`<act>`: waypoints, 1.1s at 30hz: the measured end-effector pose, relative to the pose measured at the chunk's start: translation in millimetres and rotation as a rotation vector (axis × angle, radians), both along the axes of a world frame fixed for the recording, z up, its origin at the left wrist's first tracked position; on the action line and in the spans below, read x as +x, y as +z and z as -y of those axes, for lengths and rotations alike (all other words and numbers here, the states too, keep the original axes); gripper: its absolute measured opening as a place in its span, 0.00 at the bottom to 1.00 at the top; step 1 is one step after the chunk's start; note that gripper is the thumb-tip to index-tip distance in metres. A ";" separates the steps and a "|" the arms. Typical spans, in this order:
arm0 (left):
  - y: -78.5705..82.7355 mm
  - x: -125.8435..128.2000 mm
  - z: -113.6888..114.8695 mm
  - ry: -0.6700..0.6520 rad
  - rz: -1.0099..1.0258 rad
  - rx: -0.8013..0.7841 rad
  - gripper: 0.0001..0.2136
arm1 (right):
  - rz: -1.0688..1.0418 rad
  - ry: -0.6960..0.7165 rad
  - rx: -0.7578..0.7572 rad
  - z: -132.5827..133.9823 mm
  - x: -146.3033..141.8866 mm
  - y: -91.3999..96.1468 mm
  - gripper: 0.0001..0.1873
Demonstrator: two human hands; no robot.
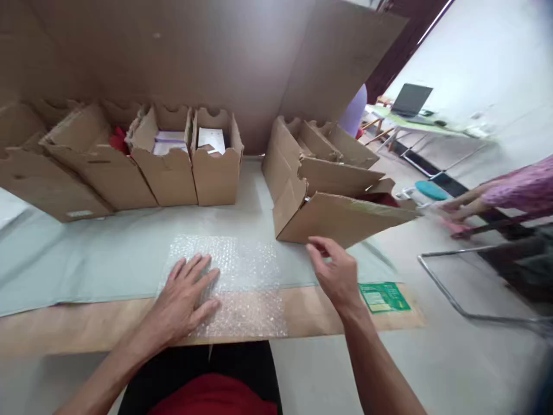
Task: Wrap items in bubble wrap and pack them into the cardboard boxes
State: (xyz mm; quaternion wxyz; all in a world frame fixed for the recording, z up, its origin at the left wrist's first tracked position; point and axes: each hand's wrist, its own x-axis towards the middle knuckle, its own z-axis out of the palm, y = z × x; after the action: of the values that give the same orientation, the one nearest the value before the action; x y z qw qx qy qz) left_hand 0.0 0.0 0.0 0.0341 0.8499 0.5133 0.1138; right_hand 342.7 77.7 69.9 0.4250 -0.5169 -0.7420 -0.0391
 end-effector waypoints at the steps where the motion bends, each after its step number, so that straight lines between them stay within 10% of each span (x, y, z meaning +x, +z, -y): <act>1: -1.4 -0.6 -0.2 0.003 0.010 0.003 0.26 | -0.011 -0.057 0.090 5.7 5.1 14.7 0.06; 4: -4.5 -2.3 -1.2 0.001 0.032 0.007 0.27 | 0.035 -0.187 0.195 12.2 21.5 53.5 0.17; 8: -2.9 -2.4 -1.9 -0.002 0.041 -0.002 0.27 | 0.241 -0.262 -0.027 -12.0 46.4 82.0 0.23; 16: 15.5 2.3 -3.4 0.031 0.027 -0.110 0.27 | 0.393 -0.343 -0.102 -58.8 84.3 88.8 0.06; 22: 22.6 2.1 0.7 0.048 0.055 -0.107 0.27 | 0.363 -0.374 -0.032 -26.0 80.6 90.1 0.15; 26: 28.9 -8.4 15.8 0.016 0.062 -0.082 0.29 | 0.286 0.013 0.125 31.1 35.4 66.5 0.24; 29: 32.2 -20.9 28.5 -0.043 0.024 -0.108 0.33 | 0.468 0.449 -0.129 64.4 -1.7 21.4 0.29; 33: 31.8 -34.8 38.2 -0.086 -0.038 -0.127 0.38 | 0.620 0.592 -0.351 83.2 -26.1 -31.6 0.35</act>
State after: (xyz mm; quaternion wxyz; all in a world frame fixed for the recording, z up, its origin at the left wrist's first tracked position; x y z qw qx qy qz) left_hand -34.8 -38.2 31.8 0.0832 0.8694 0.4829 0.0631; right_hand 316.6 -5.5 38.3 0.0820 -0.3110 -0.9451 0.0573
